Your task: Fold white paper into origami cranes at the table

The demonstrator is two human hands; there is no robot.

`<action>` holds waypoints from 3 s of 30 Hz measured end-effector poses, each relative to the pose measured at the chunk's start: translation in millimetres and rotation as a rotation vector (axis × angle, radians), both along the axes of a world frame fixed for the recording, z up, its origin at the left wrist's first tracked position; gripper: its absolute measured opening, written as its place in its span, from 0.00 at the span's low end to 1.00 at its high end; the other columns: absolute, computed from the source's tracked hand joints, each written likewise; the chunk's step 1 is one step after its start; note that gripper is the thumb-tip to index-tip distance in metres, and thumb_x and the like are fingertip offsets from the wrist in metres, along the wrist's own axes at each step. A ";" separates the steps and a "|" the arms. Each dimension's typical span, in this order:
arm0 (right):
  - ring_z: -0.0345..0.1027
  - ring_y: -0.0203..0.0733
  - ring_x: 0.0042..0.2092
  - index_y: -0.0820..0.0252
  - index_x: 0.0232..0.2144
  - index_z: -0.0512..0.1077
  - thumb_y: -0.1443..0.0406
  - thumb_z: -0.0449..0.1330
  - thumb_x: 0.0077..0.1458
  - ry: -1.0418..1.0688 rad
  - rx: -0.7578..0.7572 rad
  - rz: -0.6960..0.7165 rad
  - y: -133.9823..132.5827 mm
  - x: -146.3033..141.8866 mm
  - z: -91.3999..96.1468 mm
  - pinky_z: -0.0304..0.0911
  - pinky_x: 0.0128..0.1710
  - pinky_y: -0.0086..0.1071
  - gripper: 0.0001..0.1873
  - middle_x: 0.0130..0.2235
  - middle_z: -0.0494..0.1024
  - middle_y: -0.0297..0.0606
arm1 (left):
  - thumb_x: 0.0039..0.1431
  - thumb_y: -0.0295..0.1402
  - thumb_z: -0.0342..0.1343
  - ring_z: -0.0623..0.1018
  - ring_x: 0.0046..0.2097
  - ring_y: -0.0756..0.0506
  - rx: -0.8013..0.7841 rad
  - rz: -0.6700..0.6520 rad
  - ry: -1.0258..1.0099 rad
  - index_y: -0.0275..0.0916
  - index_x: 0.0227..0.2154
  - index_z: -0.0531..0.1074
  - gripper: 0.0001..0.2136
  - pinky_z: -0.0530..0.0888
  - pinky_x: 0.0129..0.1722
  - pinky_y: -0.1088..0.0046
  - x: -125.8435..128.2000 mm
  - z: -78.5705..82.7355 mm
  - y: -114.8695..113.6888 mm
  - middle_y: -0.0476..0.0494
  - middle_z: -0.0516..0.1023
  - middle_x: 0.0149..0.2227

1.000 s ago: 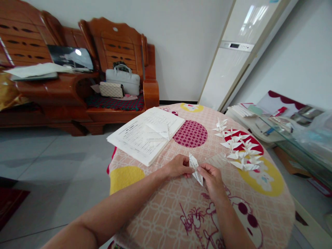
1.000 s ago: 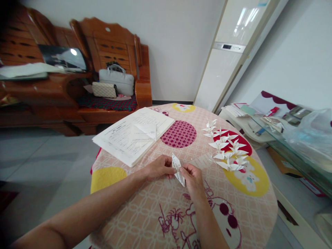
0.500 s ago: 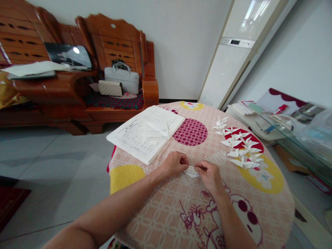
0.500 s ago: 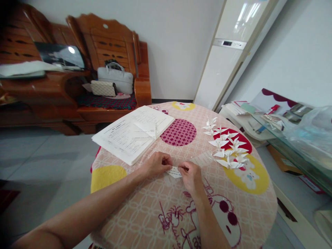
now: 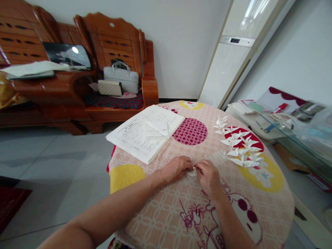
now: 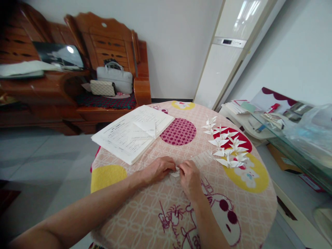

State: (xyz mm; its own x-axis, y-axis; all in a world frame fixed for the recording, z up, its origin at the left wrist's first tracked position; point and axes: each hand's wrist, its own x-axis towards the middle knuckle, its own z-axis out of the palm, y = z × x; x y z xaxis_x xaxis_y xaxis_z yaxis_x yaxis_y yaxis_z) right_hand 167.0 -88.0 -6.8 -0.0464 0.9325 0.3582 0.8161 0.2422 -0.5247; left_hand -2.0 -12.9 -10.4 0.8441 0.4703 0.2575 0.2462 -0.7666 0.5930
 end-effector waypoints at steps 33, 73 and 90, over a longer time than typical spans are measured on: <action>0.66 0.41 0.35 0.59 0.24 0.72 0.71 0.56 0.54 0.066 -0.100 0.050 -5.7 6.8 -1.5 0.60 0.35 0.31 0.09 0.29 0.71 0.37 | 0.51 0.27 0.53 0.74 0.35 0.48 -0.217 0.218 0.025 0.35 0.26 0.76 0.06 0.69 0.37 0.75 3.1 4.8 -1.9 0.44 0.77 0.33; 0.64 0.39 0.32 0.63 0.20 0.72 0.73 0.58 0.50 -0.034 -0.257 -0.124 -0.8 -2.2 4.6 0.55 0.33 0.30 0.09 0.27 0.70 0.37 | 0.47 0.28 0.55 0.72 0.32 0.48 -0.169 0.382 0.244 0.34 0.24 0.75 0.04 0.66 0.32 0.74 15.7 8.2 -1.3 0.44 0.75 0.30; 0.68 0.40 0.34 0.61 0.24 0.78 0.71 0.60 0.49 0.168 -0.279 -0.040 -6.1 4.6 6.3 0.59 0.35 0.30 0.07 0.30 0.73 0.38 | 0.50 0.24 0.59 0.74 0.40 0.49 -0.233 0.224 -0.010 0.36 0.25 0.76 0.03 0.69 0.42 0.76 5.8 4.4 -9.8 0.45 0.76 0.37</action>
State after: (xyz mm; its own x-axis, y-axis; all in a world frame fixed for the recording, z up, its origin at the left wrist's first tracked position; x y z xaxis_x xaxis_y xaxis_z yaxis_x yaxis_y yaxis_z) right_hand 171.6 -94.1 -0.6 0.0303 0.9957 0.0878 0.7184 0.0394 -0.6946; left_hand 3.8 -22.6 -6.0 0.7111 0.6913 0.1283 0.3868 -0.5370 0.7497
